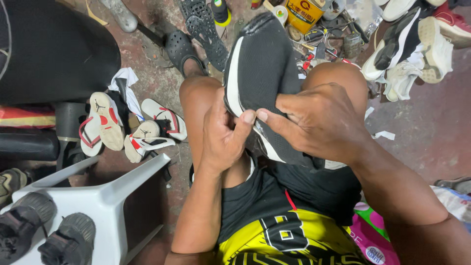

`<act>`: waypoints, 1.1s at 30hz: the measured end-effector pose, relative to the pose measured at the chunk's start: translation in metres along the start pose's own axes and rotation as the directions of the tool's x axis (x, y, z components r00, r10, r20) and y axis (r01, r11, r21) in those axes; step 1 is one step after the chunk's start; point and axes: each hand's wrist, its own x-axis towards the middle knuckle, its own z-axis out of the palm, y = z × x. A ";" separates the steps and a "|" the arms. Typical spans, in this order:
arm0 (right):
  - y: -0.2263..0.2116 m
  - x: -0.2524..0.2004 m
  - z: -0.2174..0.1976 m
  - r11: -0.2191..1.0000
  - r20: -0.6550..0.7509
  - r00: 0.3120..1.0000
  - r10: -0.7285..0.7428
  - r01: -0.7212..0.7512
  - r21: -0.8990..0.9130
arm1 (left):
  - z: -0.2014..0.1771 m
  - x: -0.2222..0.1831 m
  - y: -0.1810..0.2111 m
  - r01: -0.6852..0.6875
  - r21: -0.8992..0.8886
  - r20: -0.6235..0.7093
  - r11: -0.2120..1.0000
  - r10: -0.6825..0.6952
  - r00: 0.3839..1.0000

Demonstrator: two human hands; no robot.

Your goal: The person separates the sole from the upper of a black shoe by hand, pulling the edges apart and using their fingers to loosen the adhesive.

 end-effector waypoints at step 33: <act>0.006 -0.042 0.054 0.876 0.310 0.926 0.216 -0.324 0.357 | 0.006 -0.069 0.001 0.074 0.305 -0.038 0.949 -0.065 0.997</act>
